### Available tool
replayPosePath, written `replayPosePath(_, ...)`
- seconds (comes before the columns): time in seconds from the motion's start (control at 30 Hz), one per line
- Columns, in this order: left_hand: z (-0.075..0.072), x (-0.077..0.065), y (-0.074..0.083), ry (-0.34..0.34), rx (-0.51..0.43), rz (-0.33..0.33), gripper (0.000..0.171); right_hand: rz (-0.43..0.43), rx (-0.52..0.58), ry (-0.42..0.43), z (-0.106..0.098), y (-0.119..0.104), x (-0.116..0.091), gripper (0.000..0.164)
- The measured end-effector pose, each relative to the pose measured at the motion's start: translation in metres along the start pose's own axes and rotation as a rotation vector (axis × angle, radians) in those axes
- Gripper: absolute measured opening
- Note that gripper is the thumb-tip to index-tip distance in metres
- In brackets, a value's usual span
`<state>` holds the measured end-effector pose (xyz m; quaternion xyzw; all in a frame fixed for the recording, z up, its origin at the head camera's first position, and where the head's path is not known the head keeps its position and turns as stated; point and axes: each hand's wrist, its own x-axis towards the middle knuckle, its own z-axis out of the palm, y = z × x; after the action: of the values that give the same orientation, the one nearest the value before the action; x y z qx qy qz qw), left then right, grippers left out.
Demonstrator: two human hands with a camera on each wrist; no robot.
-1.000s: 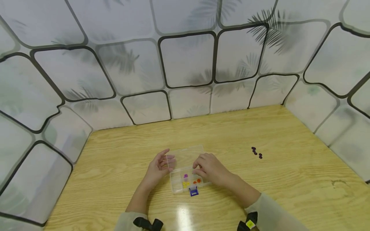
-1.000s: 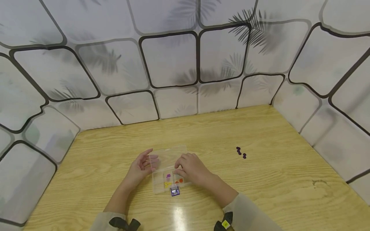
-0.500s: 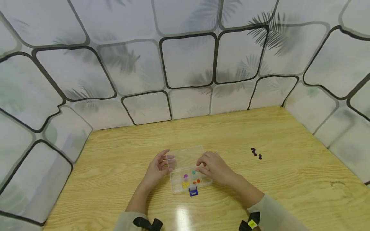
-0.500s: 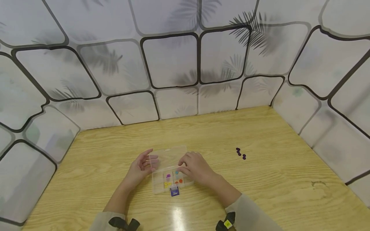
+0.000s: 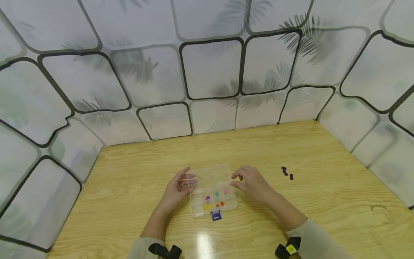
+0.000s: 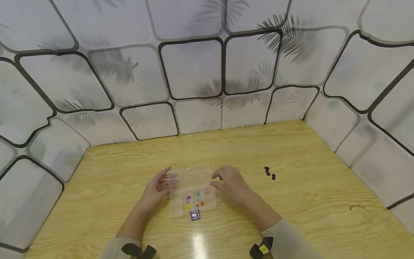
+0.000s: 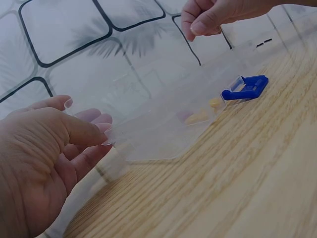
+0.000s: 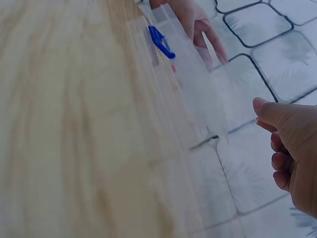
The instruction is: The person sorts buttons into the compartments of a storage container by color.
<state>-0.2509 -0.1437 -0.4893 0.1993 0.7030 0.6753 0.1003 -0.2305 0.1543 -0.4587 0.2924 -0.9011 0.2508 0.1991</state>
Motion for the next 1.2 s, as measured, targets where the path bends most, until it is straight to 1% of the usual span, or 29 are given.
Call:
replayPosePath(0.1,0.0,0.0,0.001,0.0,0.006,0.008,0.073,0.05,-0.007,0.005,-0.006,0.008,-0.003,0.017)
replayPosePath(0.2,0.0,0.001,0.002,-0.012,0.0,0.012,0.073,0.123,-0.011,-0.013,-0.013,0.014,-0.006,0.015)
replayPosePath(0.27,0.001,0.001,0.002,-0.022,-0.006,0.01,0.074,0.155,-0.019,-0.02,-0.016,0.018,-0.008,0.013)
replayPosePath(0.33,0.0,0.0,0.001,-0.026,-0.008,0.008,0.074,0.164,-0.028,-0.02,-0.019,0.022,-0.01,0.013)
replayPosePath(0.47,0.001,-0.001,0.0,-0.022,-0.005,0.017,0.074,0.153,-0.055,-0.003,-0.022,0.031,-0.017,0.013)
replayPosePath(0.57,0.001,-0.002,0.0,-0.026,0.001,0.029,0.074,0.186,-0.07,-0.005,-0.028,0.037,-0.024,0.011)
replayPosePath(0.7,0.002,0.0,0.0,-0.036,0.011,0.049,0.073,0.268,-0.05,-0.014,-0.038,0.043,-0.031,0.01)
replayPosePath(0.8,0.001,0.001,0.002,-0.029,0.011,0.053,0.073,0.302,-0.024,-0.013,-0.044,0.049,-0.035,0.011)
replayPosePath(1.0,0.0,0.0,0.001,-0.024,0.016,0.027,0.074,0.369,0.009,-0.017,-0.056,0.063,-0.049,0.01)
replayPosePath(1.2,0.002,-0.002,0.001,-0.022,0.015,0.021,0.073,0.458,0.033,-0.005,-0.072,0.079,-0.066,0.019)
